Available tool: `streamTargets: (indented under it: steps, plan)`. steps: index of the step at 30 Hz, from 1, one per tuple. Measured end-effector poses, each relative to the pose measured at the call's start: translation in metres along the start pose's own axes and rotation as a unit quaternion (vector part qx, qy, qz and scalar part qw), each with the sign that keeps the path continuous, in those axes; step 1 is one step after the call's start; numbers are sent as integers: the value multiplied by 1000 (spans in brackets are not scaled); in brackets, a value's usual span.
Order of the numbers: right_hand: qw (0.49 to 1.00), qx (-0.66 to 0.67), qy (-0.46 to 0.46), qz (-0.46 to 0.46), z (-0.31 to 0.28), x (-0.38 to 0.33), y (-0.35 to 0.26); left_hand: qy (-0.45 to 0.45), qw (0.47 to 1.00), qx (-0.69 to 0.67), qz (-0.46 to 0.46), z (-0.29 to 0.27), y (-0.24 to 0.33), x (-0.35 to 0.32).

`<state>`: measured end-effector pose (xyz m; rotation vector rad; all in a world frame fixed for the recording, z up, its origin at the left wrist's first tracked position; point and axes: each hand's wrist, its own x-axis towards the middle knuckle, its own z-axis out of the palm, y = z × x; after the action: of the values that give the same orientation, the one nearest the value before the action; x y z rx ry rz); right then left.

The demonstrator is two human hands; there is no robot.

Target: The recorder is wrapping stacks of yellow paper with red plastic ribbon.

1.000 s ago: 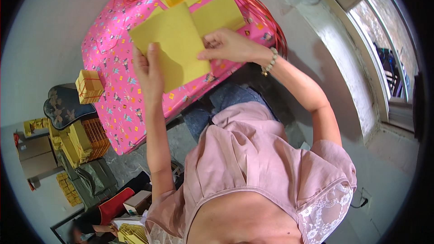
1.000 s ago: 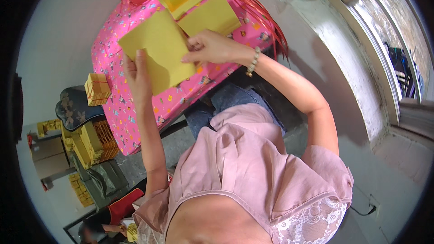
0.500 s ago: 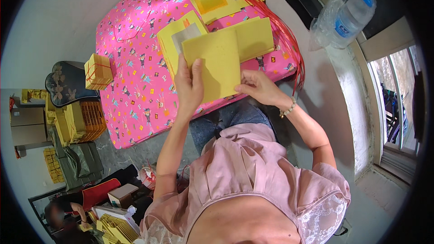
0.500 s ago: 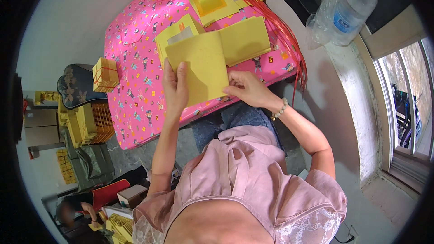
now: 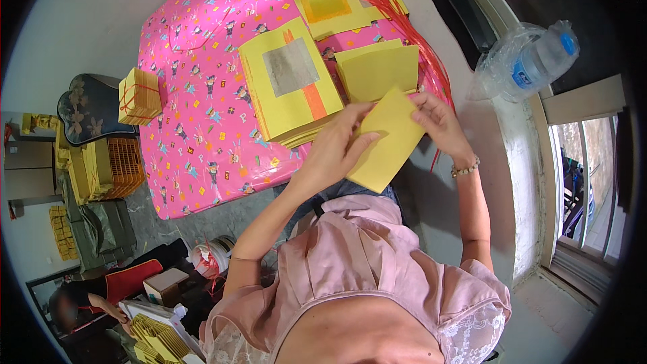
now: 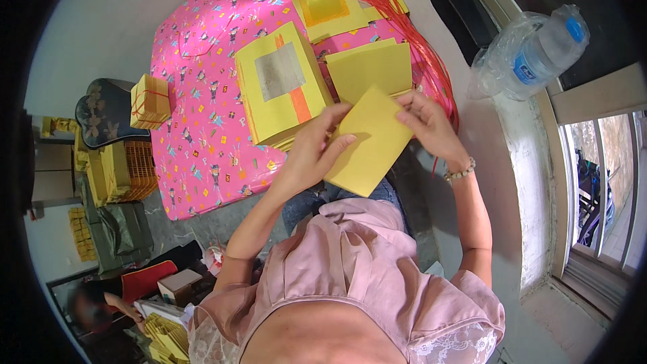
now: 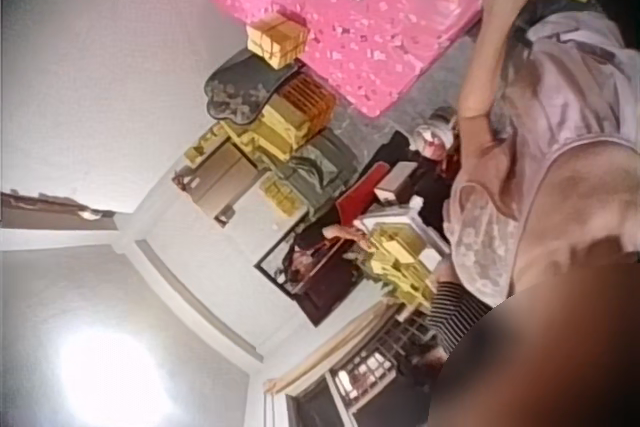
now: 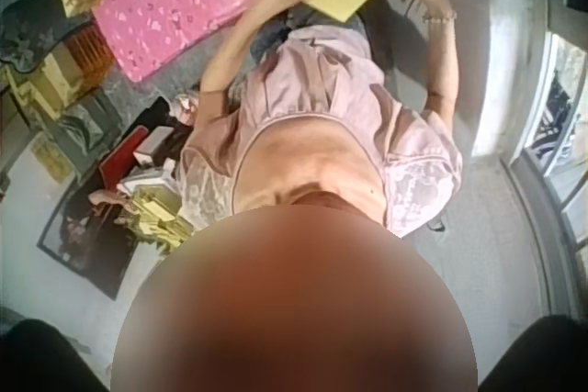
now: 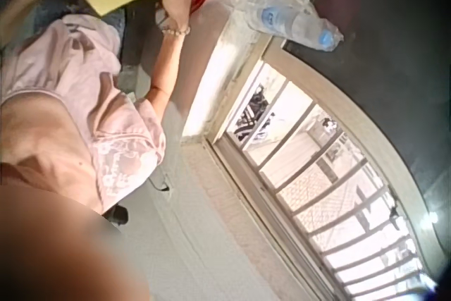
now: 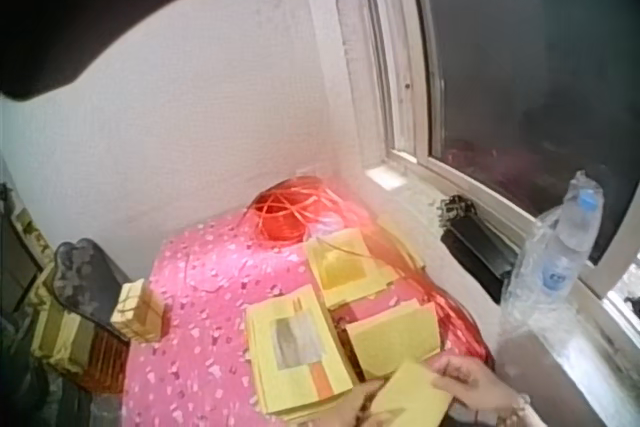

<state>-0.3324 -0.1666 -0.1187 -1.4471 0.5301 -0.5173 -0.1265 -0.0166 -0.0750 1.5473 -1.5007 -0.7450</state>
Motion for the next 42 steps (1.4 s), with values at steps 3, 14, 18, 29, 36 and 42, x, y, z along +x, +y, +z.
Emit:
streamTargets:
  steps: [3,14,18,29,36,42]
  plan:
    - [998,11,55,-9,-19,16,5,113,993,6,39,-13,2,-1]
    - [949,-167,263,-57,-50,92,119,65,989,70,116,40,-33,-22]
    - [907,-286,308,4,-43,98,124,16,990,102,99,62,-45,-16]
    - [867,-402,290,-60,-25,94,101,76,947,308,57,99,-76,32]
    - [767,-584,261,39,5,89,49,45,938,344,15,110,-95,32]
    - [701,-696,123,-97,6,91,70,15,918,396,5,114,-93,35]
